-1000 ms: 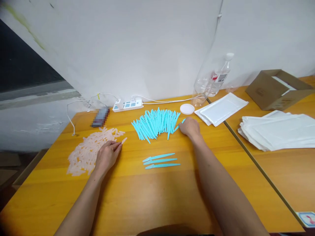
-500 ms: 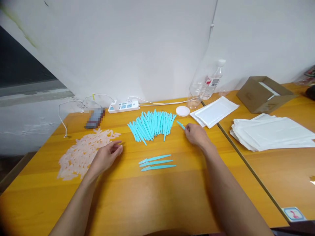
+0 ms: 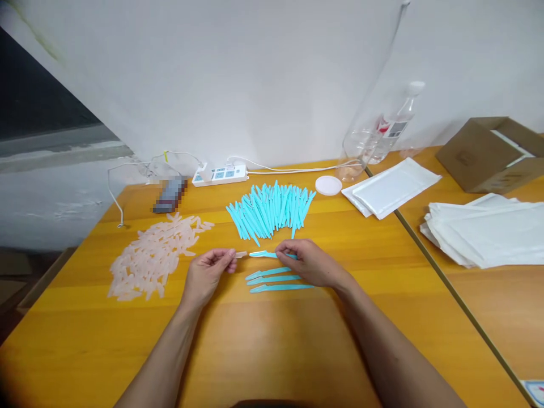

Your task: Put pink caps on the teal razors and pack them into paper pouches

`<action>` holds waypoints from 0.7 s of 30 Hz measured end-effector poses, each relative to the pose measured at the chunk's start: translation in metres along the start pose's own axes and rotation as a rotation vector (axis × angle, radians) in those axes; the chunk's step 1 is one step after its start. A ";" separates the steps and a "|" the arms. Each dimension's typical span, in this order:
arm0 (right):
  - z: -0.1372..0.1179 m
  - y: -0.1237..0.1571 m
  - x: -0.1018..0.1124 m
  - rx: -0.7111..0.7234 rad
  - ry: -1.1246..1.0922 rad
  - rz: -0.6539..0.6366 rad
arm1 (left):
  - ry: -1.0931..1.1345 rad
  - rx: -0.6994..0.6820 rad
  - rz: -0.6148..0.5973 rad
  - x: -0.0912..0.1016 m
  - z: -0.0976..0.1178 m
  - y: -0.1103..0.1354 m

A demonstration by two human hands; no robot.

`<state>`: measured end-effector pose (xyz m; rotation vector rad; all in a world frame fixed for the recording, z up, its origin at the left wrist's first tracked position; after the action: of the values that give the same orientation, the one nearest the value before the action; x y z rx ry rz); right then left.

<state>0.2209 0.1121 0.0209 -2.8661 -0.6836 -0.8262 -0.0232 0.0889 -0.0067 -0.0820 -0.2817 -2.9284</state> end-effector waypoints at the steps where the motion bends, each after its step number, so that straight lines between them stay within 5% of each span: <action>1: 0.000 0.001 0.000 0.004 0.011 0.004 | -0.005 0.011 -0.006 -0.001 -0.001 0.000; 9: -0.004 0.006 -0.006 0.021 0.042 -0.017 | -0.138 -0.003 -0.122 -0.028 0.002 0.012; 17: -0.014 0.027 0.001 -0.034 0.119 -0.199 | -0.676 -0.786 -0.314 -0.030 0.025 0.066; 21: 0.012 0.018 0.036 -0.171 0.232 0.123 | -0.814 -0.908 -0.269 -0.032 0.014 0.081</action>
<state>0.2616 0.1125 0.0306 -2.8548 -0.4244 -1.2265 0.0252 0.0195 0.0196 -1.4361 1.0096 -2.8253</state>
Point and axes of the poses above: each hand's wrist, its own y-axis away from the middle knuckle, its own x-axis out of the back of the hand, z = x × y, the point moved 5 cm from there along -y, towards the middle knuckle, and after that the axes turned 5 degrees about z, right-handed, at the moved point
